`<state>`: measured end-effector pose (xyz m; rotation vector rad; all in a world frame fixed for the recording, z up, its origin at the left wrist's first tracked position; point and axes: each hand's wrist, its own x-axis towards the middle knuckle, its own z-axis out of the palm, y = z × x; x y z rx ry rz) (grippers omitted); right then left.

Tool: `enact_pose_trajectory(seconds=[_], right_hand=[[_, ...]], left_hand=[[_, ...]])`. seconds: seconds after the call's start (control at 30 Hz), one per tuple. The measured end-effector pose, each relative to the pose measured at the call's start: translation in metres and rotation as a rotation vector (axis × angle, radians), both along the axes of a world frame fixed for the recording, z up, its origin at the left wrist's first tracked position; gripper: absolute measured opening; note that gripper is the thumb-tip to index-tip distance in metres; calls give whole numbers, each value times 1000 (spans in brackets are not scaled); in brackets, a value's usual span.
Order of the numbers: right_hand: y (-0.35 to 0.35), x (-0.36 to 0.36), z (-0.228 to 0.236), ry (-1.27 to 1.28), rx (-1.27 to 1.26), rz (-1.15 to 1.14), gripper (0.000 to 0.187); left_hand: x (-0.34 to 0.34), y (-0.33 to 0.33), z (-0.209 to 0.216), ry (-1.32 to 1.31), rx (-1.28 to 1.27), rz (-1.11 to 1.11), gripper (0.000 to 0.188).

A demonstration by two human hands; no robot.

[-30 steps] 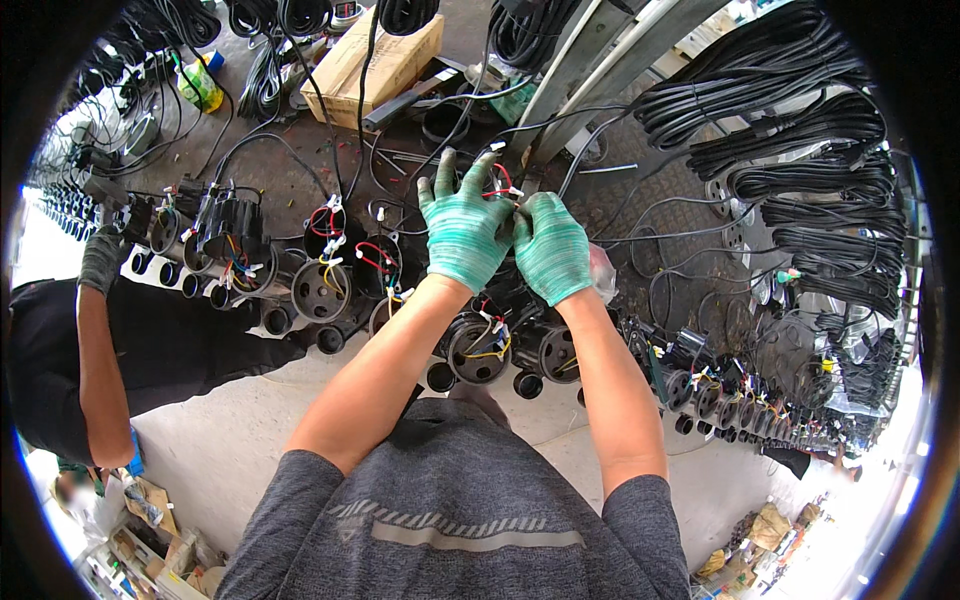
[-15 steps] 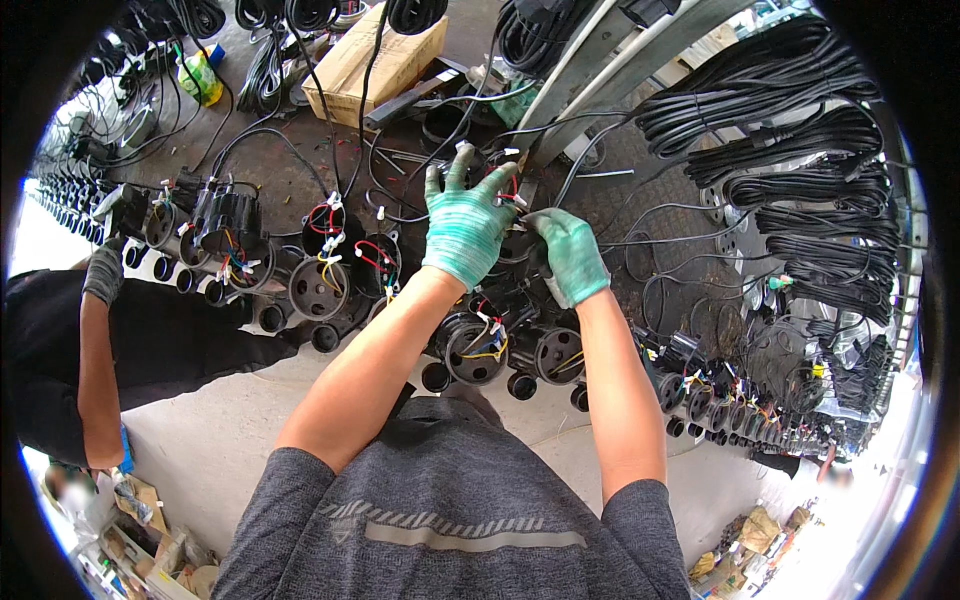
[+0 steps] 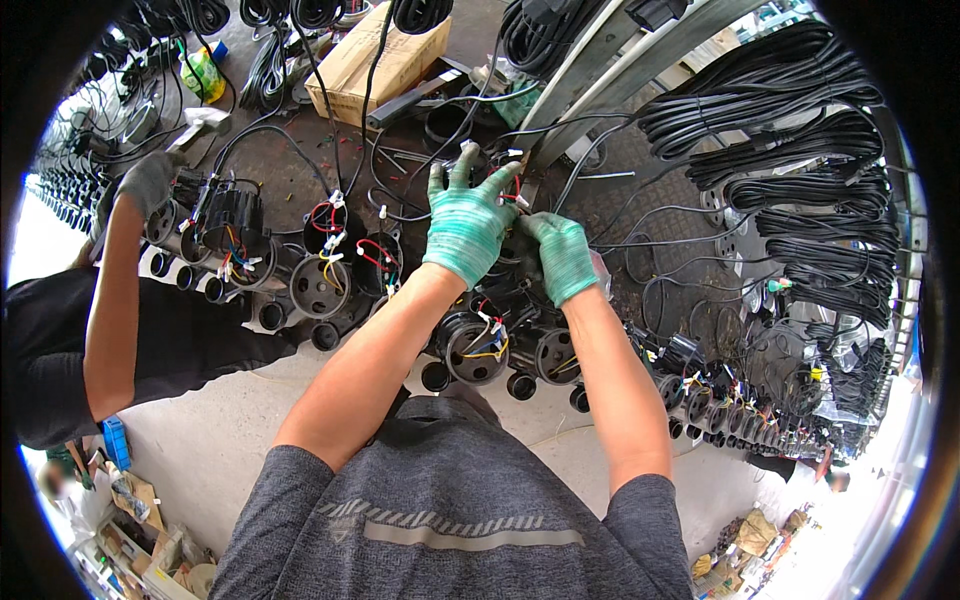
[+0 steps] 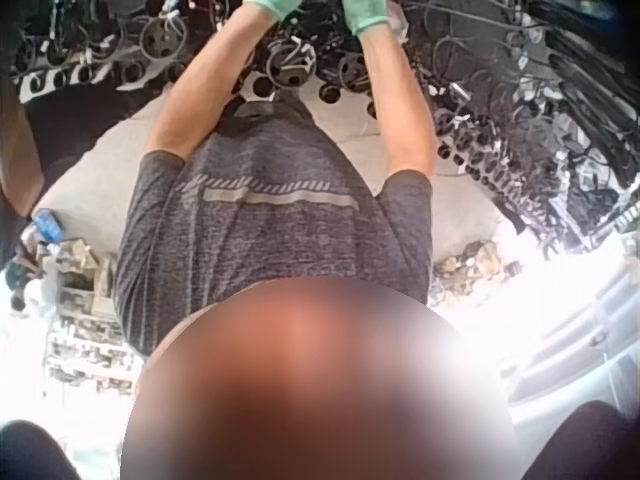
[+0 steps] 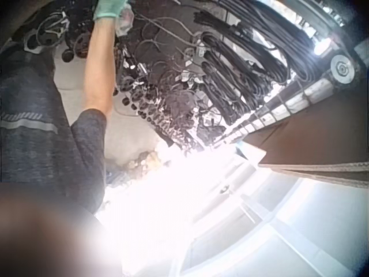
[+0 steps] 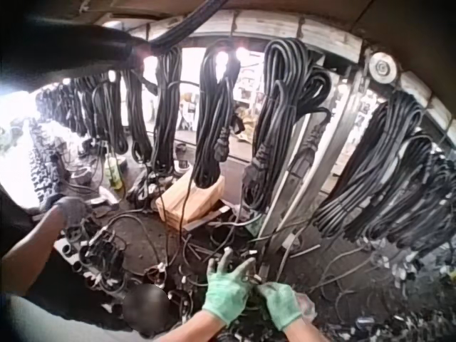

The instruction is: The person assembles small electronic components on a workbench, using pliers to strip and crimp wires. They connect wires to black cylindrical housings and secure them with zip ties, working methodically through a row of units.

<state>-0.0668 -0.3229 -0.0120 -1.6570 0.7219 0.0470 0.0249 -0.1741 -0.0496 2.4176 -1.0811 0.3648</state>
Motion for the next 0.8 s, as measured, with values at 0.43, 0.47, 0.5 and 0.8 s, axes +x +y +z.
enact_pose_trajectory(seconds=[0.43,0.47,0.5,0.8], right_hand=[[-17,-6,-7,-557,-1332,565,17],[-17,-5,-9,-524,-1242,510,14],[-15,-4,-12,-487,-1155,455,11],[-8,-2,10,120,546,-120,27]], left_hand=[[5,3,9,37,29,-20,18],[6,3,9,38,29,-26,19],[6,3,8,42,27,-35,20],[3,4,6,-2,45,-23,27]])
